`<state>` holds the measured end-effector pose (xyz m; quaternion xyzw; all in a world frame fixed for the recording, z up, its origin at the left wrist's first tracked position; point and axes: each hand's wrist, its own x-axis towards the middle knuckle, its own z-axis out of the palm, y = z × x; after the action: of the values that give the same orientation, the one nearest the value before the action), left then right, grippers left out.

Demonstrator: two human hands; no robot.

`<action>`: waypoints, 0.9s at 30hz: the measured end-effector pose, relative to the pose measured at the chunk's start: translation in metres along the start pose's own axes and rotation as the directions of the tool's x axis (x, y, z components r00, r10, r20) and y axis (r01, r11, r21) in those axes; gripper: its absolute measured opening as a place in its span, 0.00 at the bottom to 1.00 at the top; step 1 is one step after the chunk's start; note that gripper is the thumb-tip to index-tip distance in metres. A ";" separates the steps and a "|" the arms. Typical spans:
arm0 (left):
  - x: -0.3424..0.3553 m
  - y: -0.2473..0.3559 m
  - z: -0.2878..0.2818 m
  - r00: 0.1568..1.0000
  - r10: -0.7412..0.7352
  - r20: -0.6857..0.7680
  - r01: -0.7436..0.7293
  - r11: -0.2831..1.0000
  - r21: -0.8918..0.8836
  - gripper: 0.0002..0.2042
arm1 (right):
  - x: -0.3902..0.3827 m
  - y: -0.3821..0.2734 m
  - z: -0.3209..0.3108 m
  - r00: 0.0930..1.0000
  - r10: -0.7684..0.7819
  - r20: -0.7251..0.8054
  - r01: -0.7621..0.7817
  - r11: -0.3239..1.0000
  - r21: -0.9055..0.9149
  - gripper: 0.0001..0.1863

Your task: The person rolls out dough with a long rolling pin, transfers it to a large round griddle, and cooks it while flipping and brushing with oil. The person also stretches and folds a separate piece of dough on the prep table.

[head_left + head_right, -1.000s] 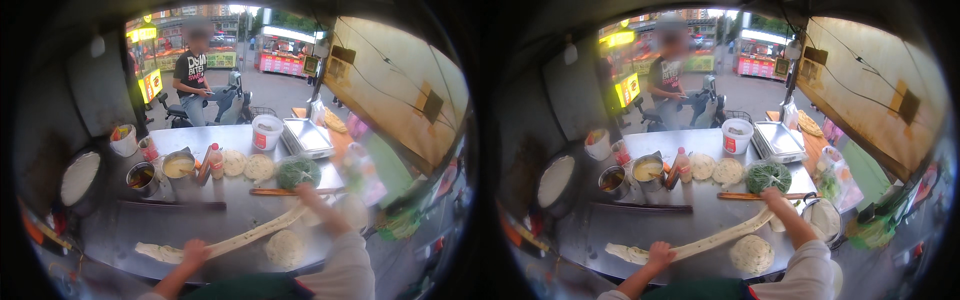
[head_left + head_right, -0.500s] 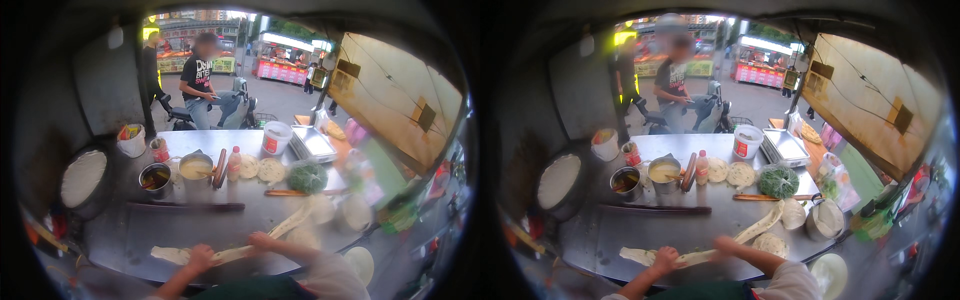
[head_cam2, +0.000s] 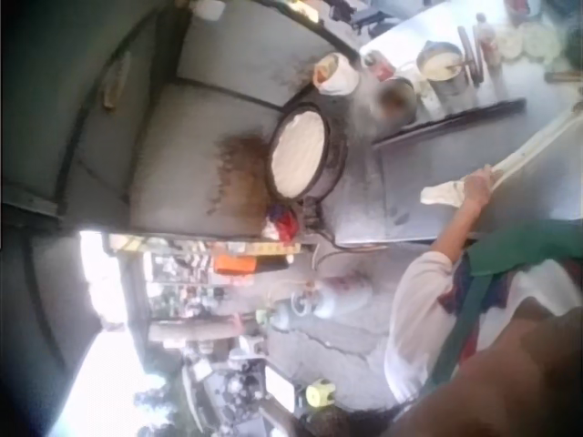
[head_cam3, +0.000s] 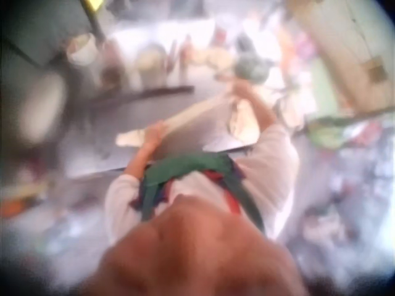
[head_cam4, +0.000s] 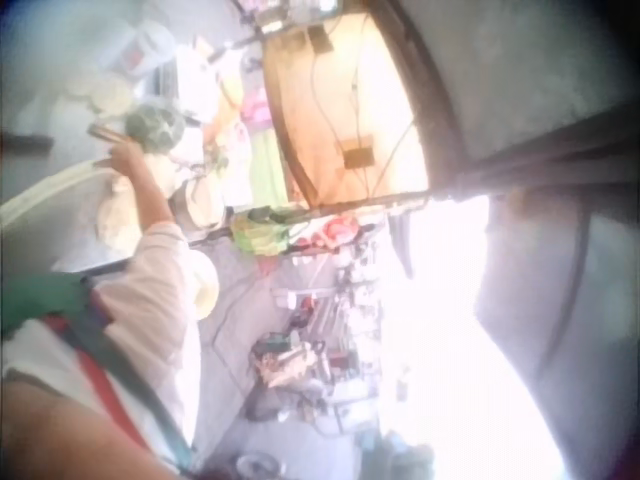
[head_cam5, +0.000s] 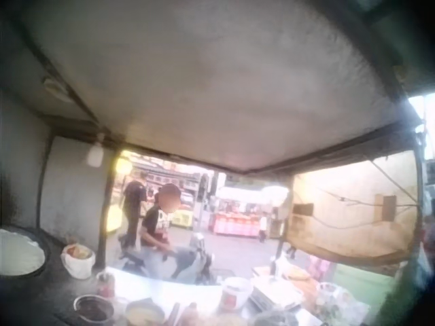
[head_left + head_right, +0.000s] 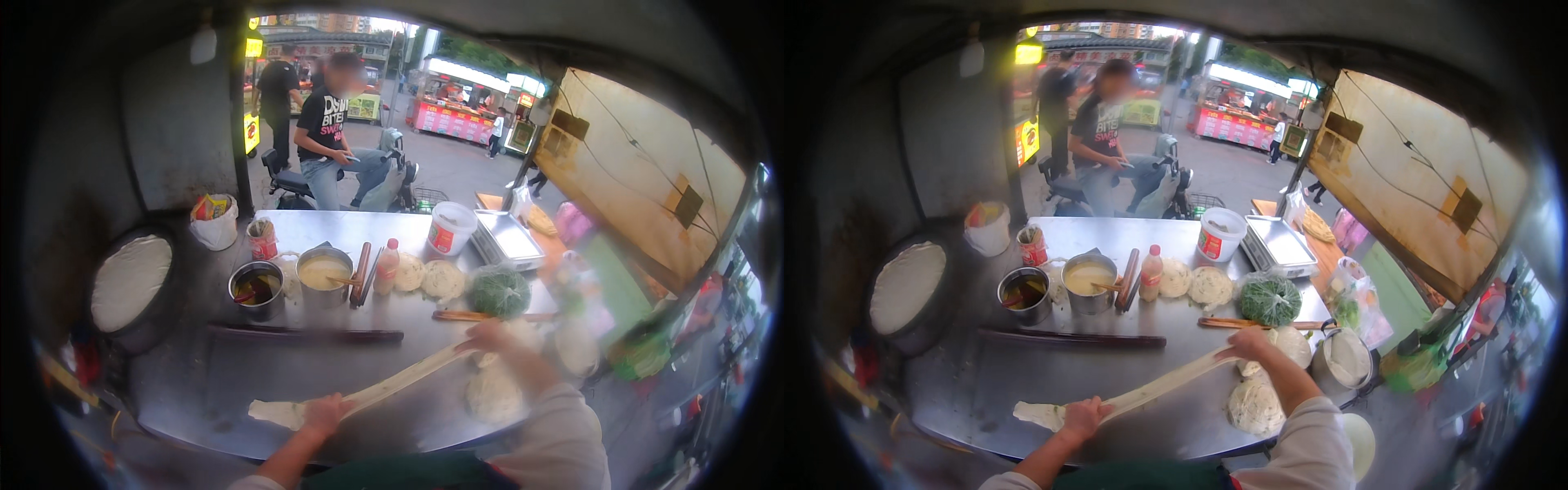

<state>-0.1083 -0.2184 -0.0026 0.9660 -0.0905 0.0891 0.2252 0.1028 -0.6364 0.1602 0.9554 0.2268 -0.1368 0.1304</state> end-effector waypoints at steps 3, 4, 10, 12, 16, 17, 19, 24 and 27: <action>0.009 -0.005 0.011 0.999 0.009 -0.048 -0.009 1.000 0.012 0.17 | 0.012 0.048 0.002 0.996 0.079 -0.046 -0.078 0.997 0.029 0.39; 0.010 -0.006 0.018 0.994 0.047 -0.103 -0.044 0.998 0.035 0.16 | 0.020 0.056 0.007 0.993 0.102 -0.056 -0.099 0.993 0.061 0.37; -0.004 -0.024 -0.034 0.987 0.130 -0.097 -0.107 0.972 0.211 0.16 | 0.084 -0.040 0.111 0.854 -0.177 -0.489 0.425 0.780 0.459 0.25; -0.013 -0.034 -0.042 1.000 0.001 0.019 -0.004 0.989 0.147 0.18 | 0.098 -0.124 0.121 0.879 -0.412 -0.240 0.477 0.777 0.411 0.21; -0.004 -0.039 -0.064 0.924 -0.223 0.309 0.211 0.975 0.072 0.22 | 0.076 -0.285 0.113 0.504 -0.697 -0.510 0.837 0.540 0.090 0.17; 0.002 -0.036 -0.069 0.886 -0.244 0.395 0.233 0.970 0.076 0.22 | 0.068 -0.313 0.110 0.626 -0.567 -0.536 0.749 0.629 0.209 0.17; 0.006 -0.031 -0.069 0.868 -0.195 0.457 0.165 0.981 0.106 0.23 | 0.055 -0.336 0.110 0.752 -0.410 -0.516 0.626 0.691 0.363 0.18; -0.033 -0.063 -0.031 0.983 0.175 0.060 -0.181 0.976 0.120 0.21 | 0.033 -0.355 0.111 0.684 -0.321 -0.654 0.650 0.676 0.347 0.22; -0.054 -0.056 -0.033 0.993 0.120 0.002 -0.120 0.989 0.081 0.19 | 0.022 -0.366 0.104 0.863 -0.346 -0.368 0.469 0.820 0.328 0.23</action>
<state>-0.1525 -0.1466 -0.0084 0.9671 -0.1443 0.1075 0.1800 -0.0712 -0.3438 -0.0121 0.8987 0.4112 -0.0631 -0.1387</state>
